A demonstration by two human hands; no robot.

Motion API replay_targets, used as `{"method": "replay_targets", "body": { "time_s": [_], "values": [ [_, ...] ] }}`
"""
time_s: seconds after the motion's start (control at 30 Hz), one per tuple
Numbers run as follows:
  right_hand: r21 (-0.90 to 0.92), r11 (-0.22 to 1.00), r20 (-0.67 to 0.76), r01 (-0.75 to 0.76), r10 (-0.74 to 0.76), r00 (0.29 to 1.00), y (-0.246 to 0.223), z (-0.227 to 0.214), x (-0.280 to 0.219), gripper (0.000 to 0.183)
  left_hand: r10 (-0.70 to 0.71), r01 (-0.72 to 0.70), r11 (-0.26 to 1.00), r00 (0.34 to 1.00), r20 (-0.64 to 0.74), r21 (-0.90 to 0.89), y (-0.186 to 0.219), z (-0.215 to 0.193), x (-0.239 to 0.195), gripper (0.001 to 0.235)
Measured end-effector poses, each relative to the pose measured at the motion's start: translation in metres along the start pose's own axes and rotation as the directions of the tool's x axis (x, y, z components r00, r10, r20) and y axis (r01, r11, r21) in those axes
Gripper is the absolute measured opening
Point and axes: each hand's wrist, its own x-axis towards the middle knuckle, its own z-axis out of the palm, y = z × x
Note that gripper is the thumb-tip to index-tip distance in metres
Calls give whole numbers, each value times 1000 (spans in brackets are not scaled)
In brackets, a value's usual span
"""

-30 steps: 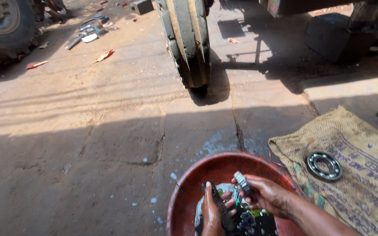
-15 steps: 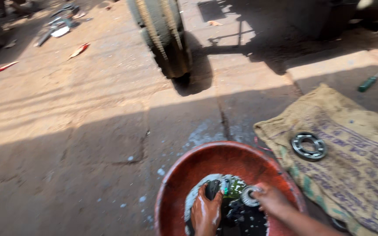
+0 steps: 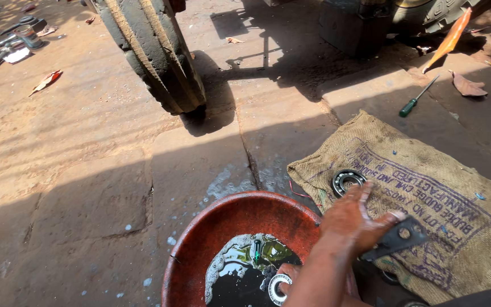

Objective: The person cleans a metal ball bearing by hand in a red basin filled with soapy water. They scrub the bearing with a cloth, rinse it, and place it on a sack next to the basin. The person repeats this process with another bearing.

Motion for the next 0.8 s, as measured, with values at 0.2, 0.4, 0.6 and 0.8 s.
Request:
{"method": "replay_targets", "body": {
  "time_s": [0.2, 0.4, 0.6, 0.8],
  "values": [
    [-133, 988, 276, 73, -34, 961, 17, 30, -16, 40, -197, 120, 976, 840, -506, -180, -110, -27, -64, 66],
    [-186, 981, 319, -51, 109, 941, -4, 59, -6, 46, -607, 306, 707, 725, -326, -637, -239, -13, -110, 61],
    [-182, 958, 431, 222, -125, 894, -34, 66, 5, 42, -748, 65, 245, 648, -146, -967, -295, 2, -121, 41],
    [-558, 670, 646, 490, -21, 763, 1, 72, -39, 50, -785, 32, 61, 618, -28, -998, -299, -10, -114, 50]
  ]
}}
